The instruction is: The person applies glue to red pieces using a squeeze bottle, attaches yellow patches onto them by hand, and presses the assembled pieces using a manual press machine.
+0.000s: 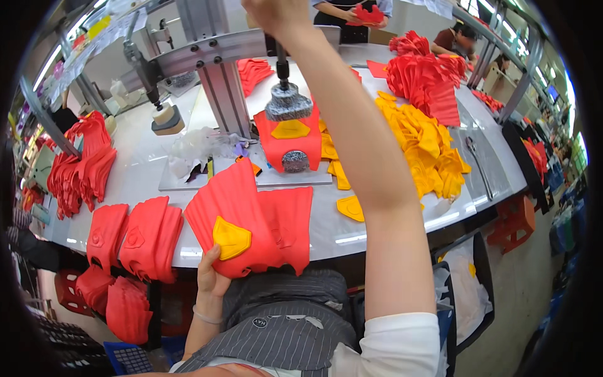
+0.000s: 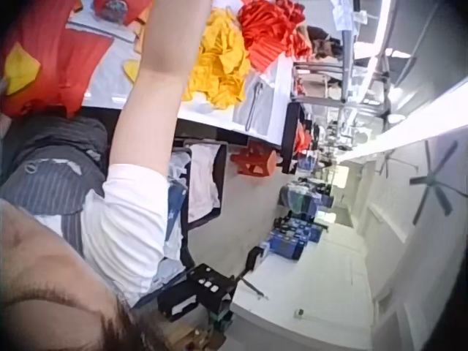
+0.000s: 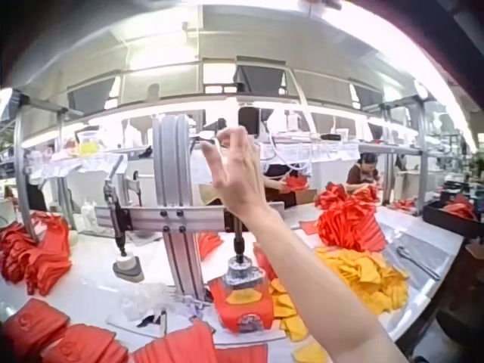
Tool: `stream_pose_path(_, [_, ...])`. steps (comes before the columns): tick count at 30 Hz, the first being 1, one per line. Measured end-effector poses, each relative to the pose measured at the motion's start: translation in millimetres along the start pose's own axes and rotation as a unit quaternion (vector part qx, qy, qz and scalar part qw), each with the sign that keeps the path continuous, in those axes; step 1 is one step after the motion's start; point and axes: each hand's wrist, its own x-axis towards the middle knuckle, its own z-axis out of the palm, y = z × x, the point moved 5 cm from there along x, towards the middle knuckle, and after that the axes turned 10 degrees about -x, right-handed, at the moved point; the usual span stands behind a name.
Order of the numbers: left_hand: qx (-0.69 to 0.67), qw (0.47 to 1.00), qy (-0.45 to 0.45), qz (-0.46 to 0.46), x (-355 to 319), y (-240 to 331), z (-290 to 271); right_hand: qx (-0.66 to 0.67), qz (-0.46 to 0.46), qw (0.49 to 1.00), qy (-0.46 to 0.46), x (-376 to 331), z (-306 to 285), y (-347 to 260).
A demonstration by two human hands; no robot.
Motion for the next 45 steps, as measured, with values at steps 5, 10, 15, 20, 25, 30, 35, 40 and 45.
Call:
stream_pose_path(5, [0.012,1.0,-0.005,0.001,5,5,3,-0.037,-0.083,0.996,-0.021,-27,14,34])
stream_pose_path(10, [0.052,0.997,-0.015,0.059,5,29,9,-0.078,0.154,0.975,-0.142,-200,-60,38])
stream_pose_path(15, [0.071,0.995,-0.034,0.054,14,19,12,-0.223,0.298,0.841,-0.392,-314,-73,74])
stream_pose_path(20, [0.095,0.992,-0.014,0.075,14,14,14,-0.108,0.321,0.891,-0.303,-284,-57,36])
stream_pose_path(25, [0.107,0.992,-0.005,0.061,24,21,19,0.185,0.586,0.77,-0.172,-305,-56,59])
stream_pose_path(30, [0.127,0.99,0.004,0.053,33,29,25,0.202,0.647,0.732,-0.074,-290,-70,159])
stream_pose_path(35, [0.146,0.987,0.001,0.067,42,36,32,0.297,0.614,0.73,-0.05,-243,-8,226])
stream_pose_path(40, [0.161,0.986,-0.017,0.049,58,26,52,0.033,0.611,0.777,-0.148,-264,-13,369])
stream_pose_path(45, [0.204,0.976,0.015,0.071,71,38,60,-0.356,0.304,0.861,-0.198,-261,-10,292])
